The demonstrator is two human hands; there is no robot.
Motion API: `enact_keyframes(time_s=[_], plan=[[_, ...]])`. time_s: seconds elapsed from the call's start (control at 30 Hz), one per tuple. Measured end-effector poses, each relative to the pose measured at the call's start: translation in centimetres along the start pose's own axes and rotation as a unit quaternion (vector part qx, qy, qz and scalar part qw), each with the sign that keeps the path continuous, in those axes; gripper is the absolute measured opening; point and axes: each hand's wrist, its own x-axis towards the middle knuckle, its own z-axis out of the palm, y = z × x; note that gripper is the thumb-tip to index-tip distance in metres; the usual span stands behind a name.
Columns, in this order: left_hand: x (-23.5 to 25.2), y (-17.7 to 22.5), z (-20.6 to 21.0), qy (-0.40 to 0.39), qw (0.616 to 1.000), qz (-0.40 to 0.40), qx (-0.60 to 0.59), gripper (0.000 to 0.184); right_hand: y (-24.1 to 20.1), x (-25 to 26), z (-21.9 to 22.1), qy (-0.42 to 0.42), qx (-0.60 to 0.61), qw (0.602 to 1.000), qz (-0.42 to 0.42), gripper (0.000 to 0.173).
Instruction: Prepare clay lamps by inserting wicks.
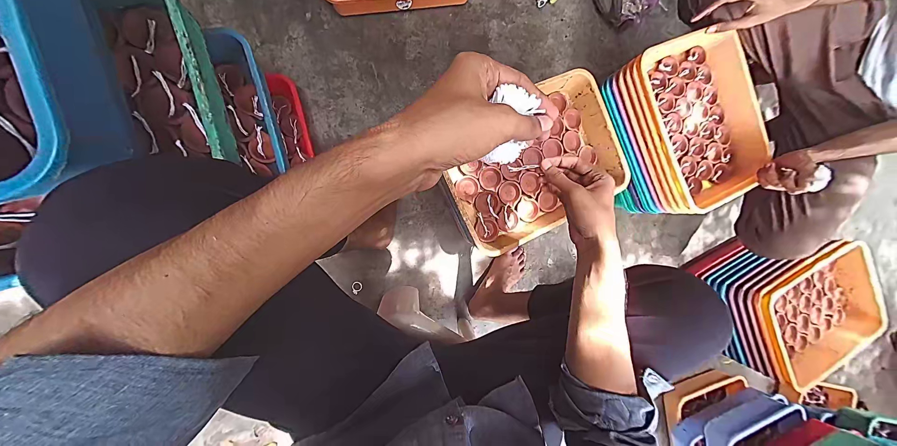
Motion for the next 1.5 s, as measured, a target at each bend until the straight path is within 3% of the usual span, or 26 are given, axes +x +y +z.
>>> enact_keyframes(time_s=[0.3,0.53,1.27,1.43,1.5], plan=[[-0.5,0.2,-0.2,0.0,1.0,0.01,0.002,0.011,9.0,2.5,0.5,0.098,-0.23,0.968,0.019,0.019],[-0.9,0.3,-0.4,-0.001,1.0,0.013,0.001,0.011,12.3,2.4,0.7,0.087,-0.36,0.927,0.066,0.016],[-0.9,0.3,-0.4,-0.024,1.0,0.008,-0.001,0.011,12.2,1.1,0.6,-0.002,-0.428,0.898,0.101,0.02],[-0.8,0.3,-0.3,-0.028,1.0,-0.002,0.002,0.016,9.5,0.9,0.1,-0.039,-0.467,0.875,0.125,0.023],[-0.8,0.2,-0.2,-0.042,0.999,-0.006,-0.008,0.024,8.0,0.7,-0.5,-0.035,-0.478,0.872,0.099,0.024]])
